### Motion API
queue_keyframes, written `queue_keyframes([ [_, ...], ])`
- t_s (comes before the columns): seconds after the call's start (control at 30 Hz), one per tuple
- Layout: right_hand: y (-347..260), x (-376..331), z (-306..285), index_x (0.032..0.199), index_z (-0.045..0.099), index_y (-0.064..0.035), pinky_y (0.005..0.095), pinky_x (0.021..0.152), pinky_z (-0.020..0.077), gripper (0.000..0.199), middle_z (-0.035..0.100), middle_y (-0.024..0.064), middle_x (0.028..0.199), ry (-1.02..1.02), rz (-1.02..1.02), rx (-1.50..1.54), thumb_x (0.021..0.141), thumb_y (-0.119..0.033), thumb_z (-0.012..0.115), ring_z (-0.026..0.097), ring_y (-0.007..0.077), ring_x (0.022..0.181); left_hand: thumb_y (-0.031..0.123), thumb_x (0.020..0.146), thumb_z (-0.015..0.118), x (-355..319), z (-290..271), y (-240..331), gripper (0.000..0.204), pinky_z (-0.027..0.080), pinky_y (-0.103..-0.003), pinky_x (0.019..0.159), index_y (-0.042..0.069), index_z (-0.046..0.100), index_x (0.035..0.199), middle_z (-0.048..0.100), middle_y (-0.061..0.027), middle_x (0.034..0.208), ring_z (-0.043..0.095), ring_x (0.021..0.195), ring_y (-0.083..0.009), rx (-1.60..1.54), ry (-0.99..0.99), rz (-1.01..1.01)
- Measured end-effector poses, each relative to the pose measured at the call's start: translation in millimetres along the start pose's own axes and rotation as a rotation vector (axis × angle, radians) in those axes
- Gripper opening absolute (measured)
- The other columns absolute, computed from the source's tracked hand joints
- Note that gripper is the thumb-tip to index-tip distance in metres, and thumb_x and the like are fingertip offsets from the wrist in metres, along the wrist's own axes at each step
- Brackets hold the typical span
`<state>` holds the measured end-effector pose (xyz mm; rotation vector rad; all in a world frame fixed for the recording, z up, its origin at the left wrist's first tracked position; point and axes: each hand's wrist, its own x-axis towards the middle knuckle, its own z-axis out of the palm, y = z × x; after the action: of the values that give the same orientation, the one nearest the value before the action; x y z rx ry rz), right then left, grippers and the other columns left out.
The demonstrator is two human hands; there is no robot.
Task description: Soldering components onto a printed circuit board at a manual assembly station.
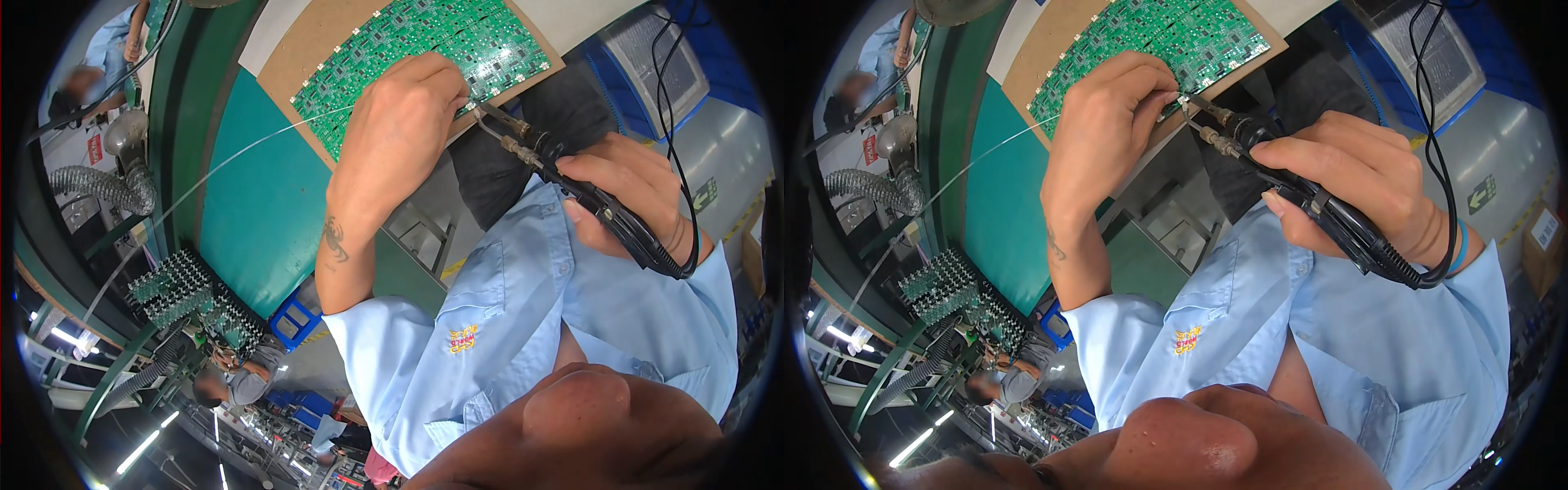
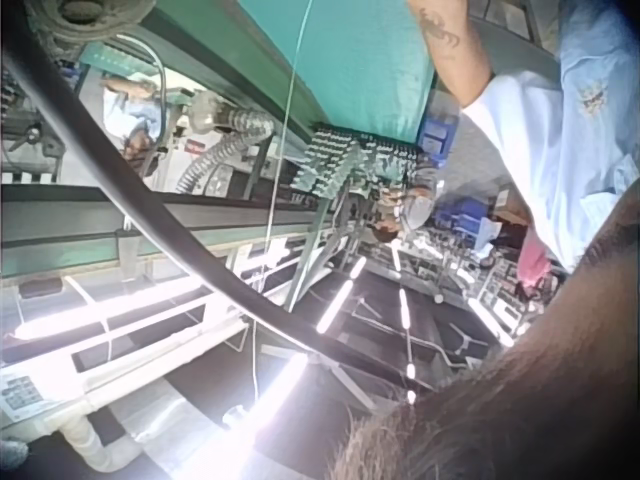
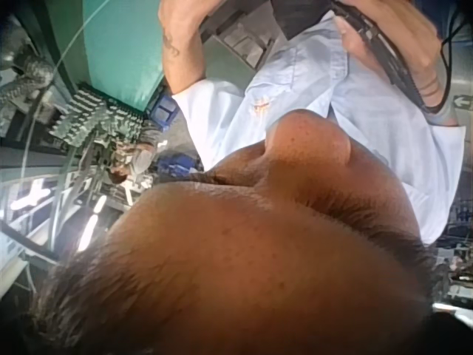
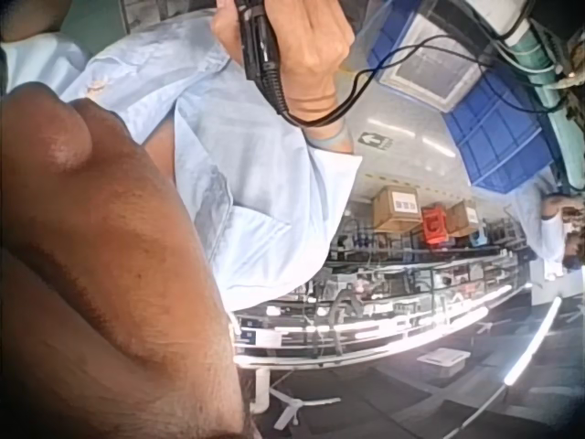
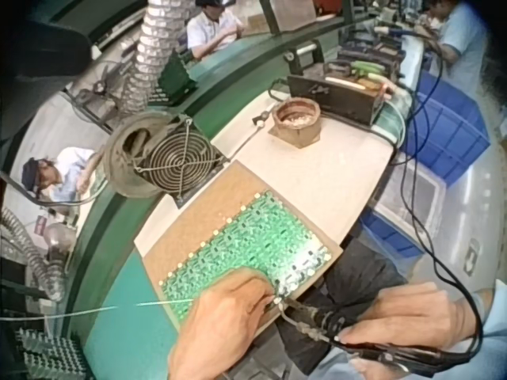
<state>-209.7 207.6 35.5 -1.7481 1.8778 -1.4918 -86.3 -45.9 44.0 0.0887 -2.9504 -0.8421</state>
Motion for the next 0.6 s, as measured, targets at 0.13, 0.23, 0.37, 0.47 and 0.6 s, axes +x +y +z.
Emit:
queue_keyframes([
  [0.13, -0.7, -1.0, 0.3, 0.109, 0.076, 0.0042, 0.0308, 0.060, 0.0515, 0.033, 0.073, 0.0126, 0.084, 0.000, -0.004, -0.010, 0.077, -0.005, 0.080, 0.058, 0.0228, 0.061, 0.002, 0.089, 0.071, 0.0, -0.5, 0.6, 0.004, 0.054, -0.041, 0.080, 0.001, 0.071, 0.093, 0.069, -0.0083, 0.097, 0.065, 0.089, -0.0315, 0.005, 0.001, 0.001],
  [0.23, -1.7, -2.1, 0.5, 0.109, 0.075, 0.0044, 0.0308, 0.061, 0.0525, 0.033, 0.073, 0.0127, 0.085, -0.002, -0.002, -0.002, 0.078, -0.005, 0.080, 0.059, 0.0230, 0.062, 0.002, 0.089, 0.071, -0.5, -0.3, 0.4, 0.004, 0.054, -0.041, 0.080, 0.002, 0.072, 0.093, 0.068, -0.0080, 0.096, 0.066, 0.089, -0.0316, 0.004, -0.004, -0.003],
  [0.37, -4.0, -2.9, 0.8, 0.109, 0.075, 0.0046, 0.0311, 0.062, 0.0534, 0.033, 0.074, 0.0130, 0.086, -0.013, 0.003, -0.009, 0.078, -0.005, 0.080, 0.060, 0.0232, 0.062, 0.002, 0.089, 0.071, -1.9, -0.4, -1.5, 0.004, 0.054, -0.041, 0.080, 0.002, 0.072, 0.093, 0.069, -0.0079, 0.096, 0.066, 0.089, -0.0318, -0.007, 0.007, 0.005],
  [0.47, -4.7, -3.0, 0.0, 0.110, 0.075, 0.0049, 0.0312, 0.062, 0.0538, 0.034, 0.074, 0.0131, 0.086, -0.014, 0.002, -0.008, 0.078, -0.005, 0.080, 0.060, 0.0233, 0.062, 0.002, 0.089, 0.071, -1.7, -0.3, -1.9, 0.005, 0.054, -0.041, 0.080, 0.001, 0.072, 0.094, 0.069, -0.0079, 0.096, 0.066, 0.088, -0.0319, -0.014, 0.008, 0.005],
  [0.6, -4.6, -2.7, -3.5, 0.110, 0.075, 0.0052, 0.0313, 0.063, 0.0542, 0.034, 0.074, 0.0132, 0.086, -0.006, -0.002, 0.000, 0.078, -0.004, 0.079, 0.061, 0.0233, 0.063, 0.002, 0.089, 0.071, 0.7, -0.3, -2.1, 0.005, 0.054, -0.041, 0.080, 0.001, 0.072, 0.094, 0.070, -0.0081, 0.096, 0.066, 0.089, -0.0320, -0.028, 0.000, -0.003],
])
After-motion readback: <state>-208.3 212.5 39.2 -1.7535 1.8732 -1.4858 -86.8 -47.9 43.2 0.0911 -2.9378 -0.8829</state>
